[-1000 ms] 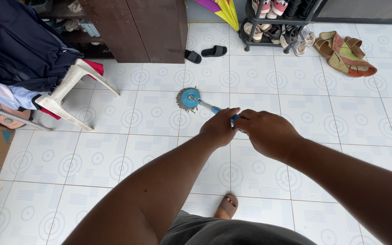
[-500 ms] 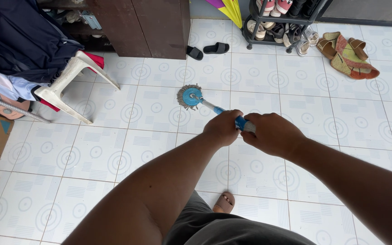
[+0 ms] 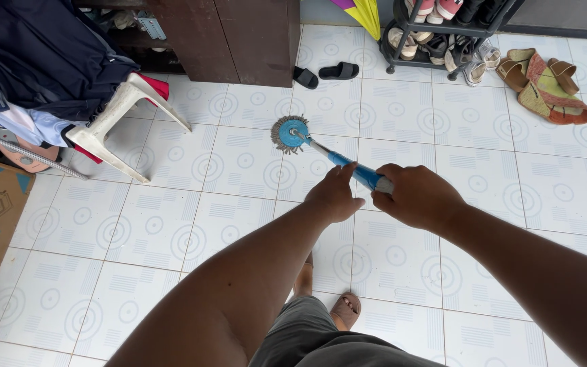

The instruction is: Assembling a spin mop by attaching the mop head to the handle.

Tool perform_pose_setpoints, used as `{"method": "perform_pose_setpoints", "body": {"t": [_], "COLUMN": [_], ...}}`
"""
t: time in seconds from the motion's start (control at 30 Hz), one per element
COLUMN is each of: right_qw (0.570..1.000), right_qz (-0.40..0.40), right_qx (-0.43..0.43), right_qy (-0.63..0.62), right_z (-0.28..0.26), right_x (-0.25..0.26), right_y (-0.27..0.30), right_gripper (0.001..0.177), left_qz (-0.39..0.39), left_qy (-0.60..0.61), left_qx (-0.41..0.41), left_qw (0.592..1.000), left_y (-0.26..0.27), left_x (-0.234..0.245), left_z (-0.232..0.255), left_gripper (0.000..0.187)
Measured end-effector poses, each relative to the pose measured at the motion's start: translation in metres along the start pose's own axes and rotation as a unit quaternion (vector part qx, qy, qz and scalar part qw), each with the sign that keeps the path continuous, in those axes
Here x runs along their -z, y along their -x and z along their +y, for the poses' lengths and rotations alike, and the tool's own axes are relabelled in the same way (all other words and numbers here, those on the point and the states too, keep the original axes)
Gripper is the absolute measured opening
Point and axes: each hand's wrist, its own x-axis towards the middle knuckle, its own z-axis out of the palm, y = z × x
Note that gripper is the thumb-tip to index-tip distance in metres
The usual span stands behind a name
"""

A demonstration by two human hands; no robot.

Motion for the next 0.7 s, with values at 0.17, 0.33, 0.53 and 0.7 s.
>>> {"method": "perform_pose_setpoints", "body": {"t": [0.17,0.33,0.53,0.7], "right_qw": [0.999,0.999,0.989,0.999], "right_qz": [0.008,0.023,0.122,0.035], "right_qx": [-0.027,-0.037,0.075,0.032], "right_qy": [-0.018,-0.019,0.029,-0.027], "right_z": [-0.003,-0.010,-0.026,-0.045], "right_x": [0.028,0.040,0.047,0.070], "right_y": [0.001,-0.048,-0.100,-0.073], "right_gripper": [0.048,0.054,0.054,0.052], "left_qz": [0.002,0.056,0.053,0.071], "left_qy": [0.020,0.035,0.086,0.048], "left_qx": [-0.018,-0.053,0.010,-0.018], "left_qw": [1.000,0.996,0.995,0.996], "left_y": [-0.021,-0.064,-0.072,-0.048], "left_x": [0.004,0.024,0.068,0.071], "left_z": [0.002,-0.006,-0.017,-0.007], "left_gripper": [0.089,0.081,0.077,0.072]}}
